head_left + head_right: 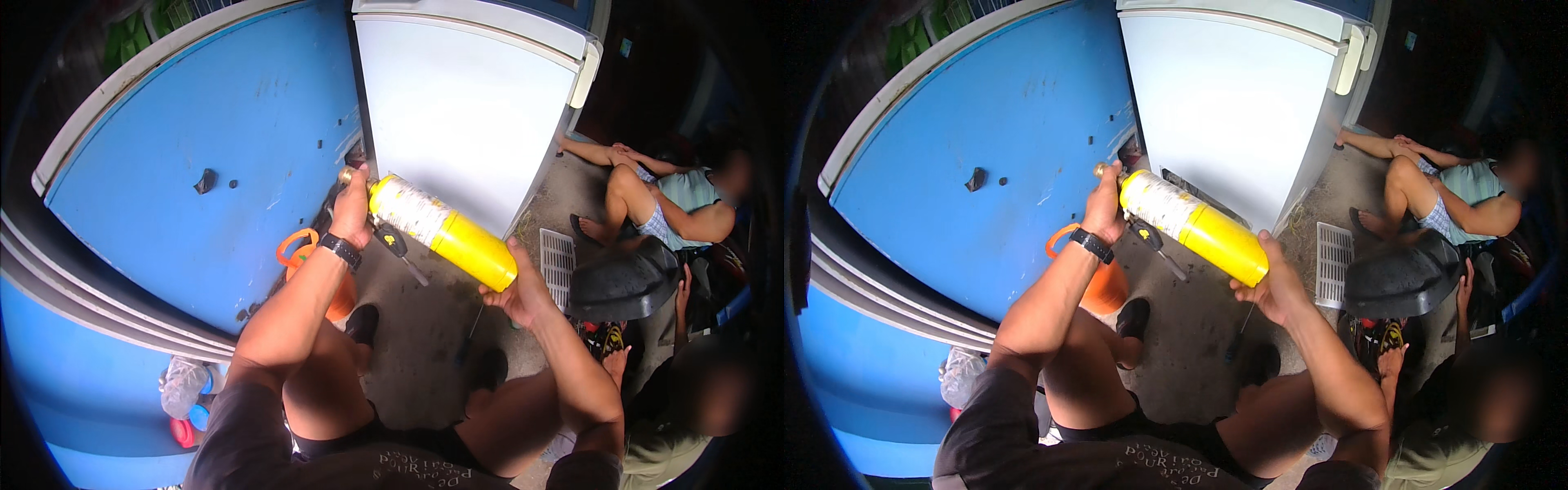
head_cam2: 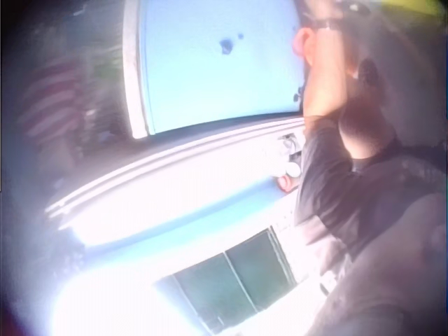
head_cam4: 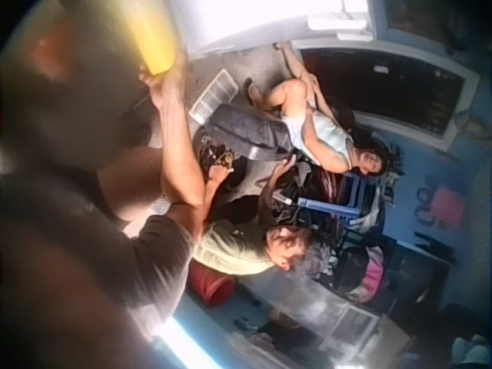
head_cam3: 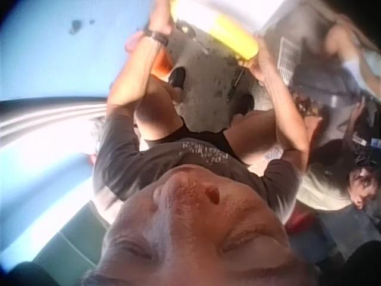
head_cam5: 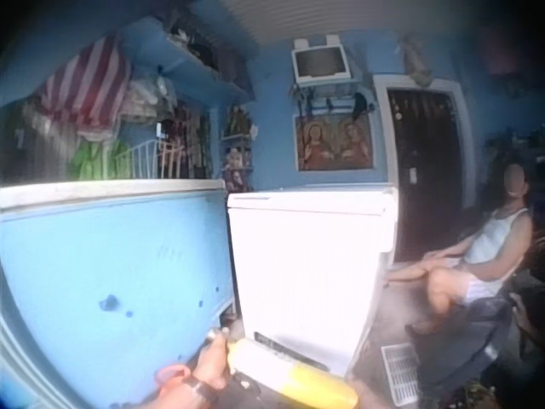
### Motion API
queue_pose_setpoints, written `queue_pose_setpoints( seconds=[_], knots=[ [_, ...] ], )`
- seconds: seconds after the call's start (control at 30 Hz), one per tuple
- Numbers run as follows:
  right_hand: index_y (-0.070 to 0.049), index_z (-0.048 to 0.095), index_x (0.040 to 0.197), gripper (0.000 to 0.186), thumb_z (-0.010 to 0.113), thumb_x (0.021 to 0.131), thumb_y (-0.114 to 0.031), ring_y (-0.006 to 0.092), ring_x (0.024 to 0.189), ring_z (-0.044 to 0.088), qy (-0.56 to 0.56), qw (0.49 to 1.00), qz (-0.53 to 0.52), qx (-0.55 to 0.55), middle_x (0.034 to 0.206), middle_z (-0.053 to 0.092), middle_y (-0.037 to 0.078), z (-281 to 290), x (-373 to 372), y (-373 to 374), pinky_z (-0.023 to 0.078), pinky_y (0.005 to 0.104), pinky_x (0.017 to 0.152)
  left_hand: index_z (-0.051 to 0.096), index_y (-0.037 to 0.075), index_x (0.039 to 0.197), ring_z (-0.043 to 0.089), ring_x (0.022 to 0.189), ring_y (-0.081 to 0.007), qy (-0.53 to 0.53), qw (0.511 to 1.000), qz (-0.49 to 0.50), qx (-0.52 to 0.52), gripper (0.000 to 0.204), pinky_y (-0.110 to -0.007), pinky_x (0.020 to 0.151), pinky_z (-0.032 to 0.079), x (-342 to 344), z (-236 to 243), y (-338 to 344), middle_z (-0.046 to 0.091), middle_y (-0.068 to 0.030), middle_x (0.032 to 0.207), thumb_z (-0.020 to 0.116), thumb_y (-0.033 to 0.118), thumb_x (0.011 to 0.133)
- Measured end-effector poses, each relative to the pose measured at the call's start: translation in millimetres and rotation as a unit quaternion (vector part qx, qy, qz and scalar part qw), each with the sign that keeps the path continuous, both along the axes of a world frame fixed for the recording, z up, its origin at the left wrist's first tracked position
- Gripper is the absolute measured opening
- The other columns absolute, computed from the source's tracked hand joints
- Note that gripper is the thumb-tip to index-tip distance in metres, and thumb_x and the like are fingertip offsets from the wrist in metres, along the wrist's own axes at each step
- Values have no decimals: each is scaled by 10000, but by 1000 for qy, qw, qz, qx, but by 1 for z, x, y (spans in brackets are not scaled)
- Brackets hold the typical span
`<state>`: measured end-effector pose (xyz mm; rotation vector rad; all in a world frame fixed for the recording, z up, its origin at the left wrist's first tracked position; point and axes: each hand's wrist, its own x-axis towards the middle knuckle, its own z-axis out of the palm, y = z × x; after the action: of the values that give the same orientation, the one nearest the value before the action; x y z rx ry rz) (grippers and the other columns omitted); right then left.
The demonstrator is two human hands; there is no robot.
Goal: The person disconnects a manifold gauge set from the back of a freezer, coils the hoses, handles a yellow refrigerant cylinder and a torch, then replaces and screws in the rear access panel using a screwdriver.
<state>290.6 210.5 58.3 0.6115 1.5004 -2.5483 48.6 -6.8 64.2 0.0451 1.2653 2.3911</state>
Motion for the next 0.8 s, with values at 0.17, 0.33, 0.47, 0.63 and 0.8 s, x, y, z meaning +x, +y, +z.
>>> queue_pose_setpoints(
  seconds=[0.17,0.33,0.47,0.63,0.8],
  knots=[
    [-119,519,1316,627,493,954,-630,273,840,690,260,901,-133,322,994,684,86,26,2,-24,567,372,701,564,11,1135,680,883,-237,-35,998,-10,51,487,-413,817,569,-10,-13,-3,658,-108,1034,581,470,972],
    [-148,554,1254,546,470,973,-609,263,732,662,8,996,-59,59,953,669,90,-1,0,-22,539,344,596,562,7,1154,677,888,-236,2,998,29,-57,481,-415,815,567,-4,-16,-3,656,-116,1031,603,448,967],
    [-148,500,1299,504,529,968,-526,259,698,645,234,916,-164,283,1006,641,120,6,-4,-34,537,334,603,549,48,1141,653,980,-262,-34,999,-8,40,469,-463,926,522,-12,-21,-5,662,-114,1059,546,489,983],
    [-126,414,1388,565,603,942,-416,247,903,652,81,996,36,-4,1137,585,134,-20,3,6,559,356,692,549,28,1145,661,942,-244,-7,997,32,-64,470,-447,868,542,-3,-16,3,654,-119,1065,611,457,960],
    [-111,430,1362,557,607,942,-431,254,773,651,104,992,-23,69,1126,590,153,15,1,-20,567,344,693,540,78,1223,667,980,-249,-78,997,12,7,500,-441,890,544,-17,-36,-5,657,-115,1103,628,483,944]
  ],
)
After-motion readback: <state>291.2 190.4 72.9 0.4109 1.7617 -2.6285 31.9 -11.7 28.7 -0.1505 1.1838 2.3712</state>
